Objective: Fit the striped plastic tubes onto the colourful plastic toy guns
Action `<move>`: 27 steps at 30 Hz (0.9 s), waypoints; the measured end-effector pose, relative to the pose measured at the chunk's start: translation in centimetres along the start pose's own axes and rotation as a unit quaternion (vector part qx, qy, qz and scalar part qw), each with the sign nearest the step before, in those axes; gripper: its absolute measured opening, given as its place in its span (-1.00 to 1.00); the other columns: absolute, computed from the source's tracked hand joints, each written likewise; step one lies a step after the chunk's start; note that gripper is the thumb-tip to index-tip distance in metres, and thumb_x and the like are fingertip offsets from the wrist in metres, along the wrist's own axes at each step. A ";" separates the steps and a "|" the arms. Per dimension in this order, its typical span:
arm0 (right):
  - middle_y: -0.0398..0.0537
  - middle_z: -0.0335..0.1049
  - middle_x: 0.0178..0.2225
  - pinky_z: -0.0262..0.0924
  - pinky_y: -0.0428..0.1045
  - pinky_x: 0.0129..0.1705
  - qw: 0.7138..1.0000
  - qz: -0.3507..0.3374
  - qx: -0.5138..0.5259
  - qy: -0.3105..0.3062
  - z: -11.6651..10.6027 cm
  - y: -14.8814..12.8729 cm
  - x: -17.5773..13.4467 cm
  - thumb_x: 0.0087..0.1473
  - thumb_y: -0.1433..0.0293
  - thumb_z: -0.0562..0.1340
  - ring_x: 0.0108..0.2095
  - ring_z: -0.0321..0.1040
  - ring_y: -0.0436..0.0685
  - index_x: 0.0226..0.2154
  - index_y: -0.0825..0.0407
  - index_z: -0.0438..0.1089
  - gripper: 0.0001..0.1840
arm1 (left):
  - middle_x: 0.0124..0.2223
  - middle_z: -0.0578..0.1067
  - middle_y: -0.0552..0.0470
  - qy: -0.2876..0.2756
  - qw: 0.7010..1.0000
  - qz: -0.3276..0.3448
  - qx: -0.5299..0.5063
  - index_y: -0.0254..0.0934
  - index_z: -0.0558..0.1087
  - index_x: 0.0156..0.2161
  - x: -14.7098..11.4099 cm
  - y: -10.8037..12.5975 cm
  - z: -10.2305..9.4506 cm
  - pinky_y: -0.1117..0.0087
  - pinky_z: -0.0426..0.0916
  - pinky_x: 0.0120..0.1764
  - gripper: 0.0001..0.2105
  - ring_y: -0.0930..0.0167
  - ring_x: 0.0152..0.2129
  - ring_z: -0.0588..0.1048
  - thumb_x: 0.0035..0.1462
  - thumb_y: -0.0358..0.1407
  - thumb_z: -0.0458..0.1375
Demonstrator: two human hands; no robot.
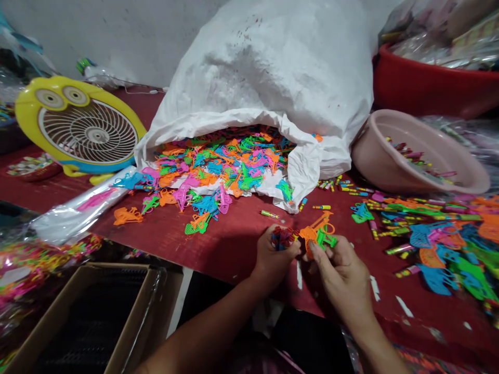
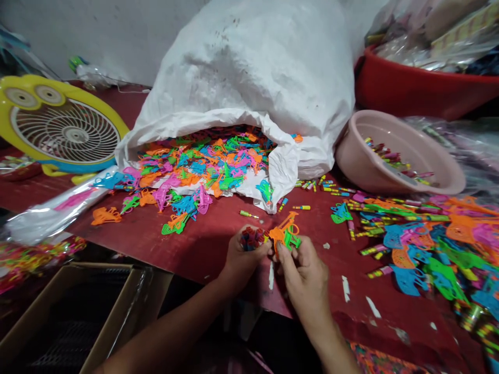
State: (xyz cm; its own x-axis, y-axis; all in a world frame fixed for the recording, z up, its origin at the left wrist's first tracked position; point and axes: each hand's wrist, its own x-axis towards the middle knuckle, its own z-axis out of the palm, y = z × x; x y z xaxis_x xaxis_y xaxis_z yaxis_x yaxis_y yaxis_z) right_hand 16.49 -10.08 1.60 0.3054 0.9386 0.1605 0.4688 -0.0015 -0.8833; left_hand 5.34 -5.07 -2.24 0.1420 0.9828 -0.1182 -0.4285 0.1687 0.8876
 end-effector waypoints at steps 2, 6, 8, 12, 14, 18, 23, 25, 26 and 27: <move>-0.13 0.41 -0.49 0.19 -0.05 -0.44 0.999 0.000 -0.034 -0.002 -0.1 0.2 -0.1 0.22 0.11 0.18 -0.50 0.34 0.07 -0.36 -0.06 0.23 -0.73 | -0.53 0.38 0.16 0.002 1.000 0.004 0.011 -0.28 0.31 -0.44 0.0 -0.1 0.0 0.50 0.25 -0.50 -0.83 0.52 -0.61 0.33 -0.07 -0.38 0.26; -0.11 0.39 -0.51 0.15 -0.02 -0.46 0.993 -0.021 -0.116 0.011 0.1 0.3 -0.5 0.24 0.08 0.13 -0.53 0.32 0.10 -0.31 -0.09 0.21 -0.73 | -0.51 0.38 0.14 0.016 0.996 0.051 0.072 -0.28 0.36 -0.43 -0.1 -0.3 -0.2 0.49 0.24 -0.47 -0.88 0.51 -0.59 0.31 -0.06 -0.40 0.25; -0.13 0.36 -0.56 0.12 -0.02 -0.48 0.986 -0.038 -0.163 0.023 0.3 0.2 -0.5 0.24 0.08 0.12 -0.56 0.31 0.11 -0.31 -0.09 0.21 -0.73 | -0.50 0.39 0.13 0.023 0.989 0.092 0.111 -0.27 0.39 -0.42 -0.3 -0.2 -0.4 0.49 0.24 -0.46 -0.91 0.50 -0.57 0.31 -0.05 -0.42 0.24; -0.16 0.34 -0.59 0.12 -0.02 -0.47 0.990 -0.033 -0.137 -0.004 -0.1 -0.5 0.0 0.25 0.08 0.09 -0.58 0.30 0.09 -0.37 -0.09 0.18 -0.71 | -0.44 0.46 0.09 -0.009 0.973 0.150 0.175 -0.24 0.46 -0.34 -0.7 0.0 -1.0 0.46 0.28 -0.39 -0.87 0.44 -0.51 0.38 -0.05 -0.47 0.21; -0.16 0.36 -0.57 0.14 -0.03 -0.47 0.995 -0.012 -0.091 -0.042 -0.4 -0.9 0.3 0.25 0.07 0.09 -0.59 0.31 0.07 -0.38 -0.08 0.18 -0.70 | -0.42 0.49 0.08 -0.023 0.967 0.166 0.194 -0.23 0.47 -0.30 -0.8 0.0 -1.1 0.44 0.30 -0.36 -0.83 0.42 -0.49 0.41 -0.05 -0.48 0.20; -0.17 0.37 -0.56 0.17 -0.04 -0.46 0.997 0.017 -0.016 -0.073 -0.2 -0.5 0.5 0.25 0.09 0.12 -0.59 0.30 0.03 -0.39 -0.06 0.21 -0.69 | -0.44 0.48 0.10 -0.012 0.974 0.140 0.176 -0.25 0.47 -0.33 -0.9 -0.2 -0.8 0.47 0.28 -0.40 -0.89 0.45 -0.53 0.39 -0.03 -0.45 0.22; -0.12 0.40 -0.54 0.17 -0.03 -0.51 0.992 0.094 0.085 -0.016 -2.9 1.6 2.4 0.14 0.05 0.22 -0.62 0.25 0.03 -0.38 -0.04 0.26 -0.67 | -0.49 0.46 0.11 0.048 0.997 0.031 0.047 -0.30 0.43 -0.39 -0.3 0.5 -0.6 0.50 0.26 -0.45 -0.83 0.50 -0.57 0.40 -0.09 -0.33 0.33; -0.05 0.44 -0.50 0.22 0.02 -0.48 0.989 0.114 0.055 0.081 -6.8 2.4 4.2 0.06 0.04 0.28 -0.61 0.28 0.07 -0.35 -0.05 0.31 -0.66 | -0.49 0.49 0.09 0.070 0.997 -0.025 -0.030 -0.32 0.45 -0.33 0.2 1.5 -1.2 0.50 0.26 -0.48 -0.76 0.48 -0.58 0.45 -0.12 -0.29 0.35; 0.00 0.45 -0.50 0.24 0.06 -0.47 0.985 0.124 0.010 0.122 -9.3 2.8 5.2 0.04 0.02 0.29 -0.61 0.29 0.10 -0.36 -0.05 0.33 -0.65 | -0.48 0.50 0.07 0.080 0.994 -0.050 -0.057 -0.33 0.45 -0.32 0.4 2.1 -1.6 0.50 0.25 -0.50 -0.74 0.46 -0.59 0.47 -0.14 -0.29 0.35; 0.04 0.43 -0.54 0.22 0.10 -0.50 0.978 0.120 -0.049 0.162 -11.9 3.0 6.2 0.02 -0.01 0.28 -0.64 0.27 0.12 -0.41 -0.05 0.34 -0.62 | -0.47 0.52 0.05 0.086 0.991 -0.067 -0.077 -0.34 0.45 -0.33 0.6 2.7 -2.1 0.50 0.25 -0.52 -0.74 0.44 -0.59 0.49 -0.16 -0.29 0.35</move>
State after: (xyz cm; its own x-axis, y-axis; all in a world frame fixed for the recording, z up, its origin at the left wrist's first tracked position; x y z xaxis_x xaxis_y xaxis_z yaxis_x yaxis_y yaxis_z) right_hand 29.72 -8.36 5.19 0.6555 0.7488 0.0985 0.4240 -0.2569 -0.8685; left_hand 2.41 -3.87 -0.84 0.0577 0.9468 -0.3167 -0.5496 0.2950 0.7816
